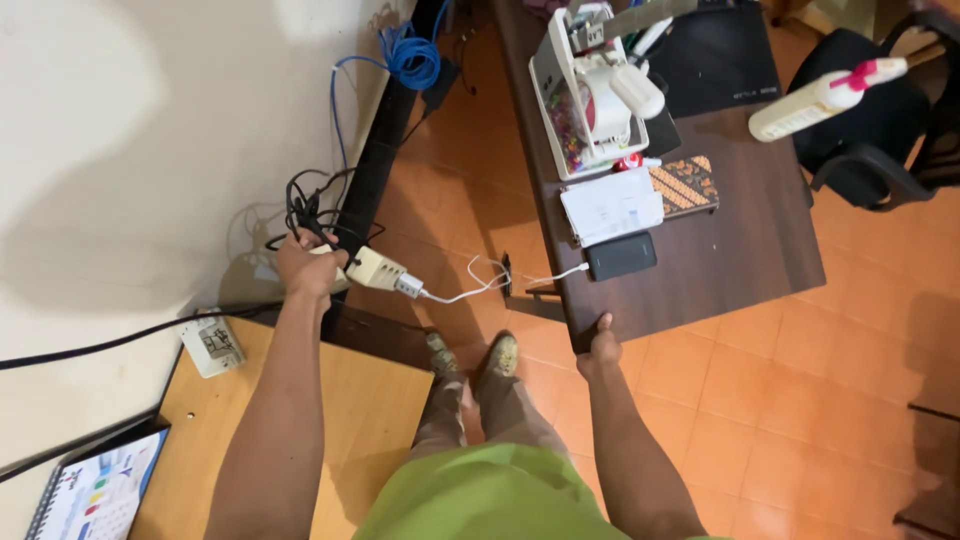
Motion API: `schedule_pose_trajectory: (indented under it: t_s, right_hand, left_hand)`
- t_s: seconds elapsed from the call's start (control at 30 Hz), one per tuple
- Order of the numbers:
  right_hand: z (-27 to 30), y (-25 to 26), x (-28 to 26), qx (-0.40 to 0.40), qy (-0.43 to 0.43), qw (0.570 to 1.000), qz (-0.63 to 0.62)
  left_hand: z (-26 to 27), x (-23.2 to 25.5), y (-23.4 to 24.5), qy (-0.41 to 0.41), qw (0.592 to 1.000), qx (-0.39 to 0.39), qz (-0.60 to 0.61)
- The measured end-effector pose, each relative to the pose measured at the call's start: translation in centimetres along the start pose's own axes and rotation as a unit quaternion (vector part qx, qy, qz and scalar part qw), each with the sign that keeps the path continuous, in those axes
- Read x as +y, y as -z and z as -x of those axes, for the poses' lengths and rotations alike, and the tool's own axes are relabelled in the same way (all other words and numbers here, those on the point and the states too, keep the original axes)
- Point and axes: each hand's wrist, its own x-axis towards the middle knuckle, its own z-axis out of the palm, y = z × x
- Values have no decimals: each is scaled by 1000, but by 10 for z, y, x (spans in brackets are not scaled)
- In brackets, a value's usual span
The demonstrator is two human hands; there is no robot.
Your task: Managing, untangling, and plugging in various electronic and power cables for a computer setup.
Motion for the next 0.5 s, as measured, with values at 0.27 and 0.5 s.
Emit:
schedule_pose_trajectory:
  t_s: [0.27,0.5]
  right_hand:
    - [-13,-2,15,42,11,999,12]
    - [19,-40,19,84,-33,996,20]
  left_hand:
    - [7,3,-31,28,999,-23,-37]
    - [20,10,-61,30,999,-31,-15]
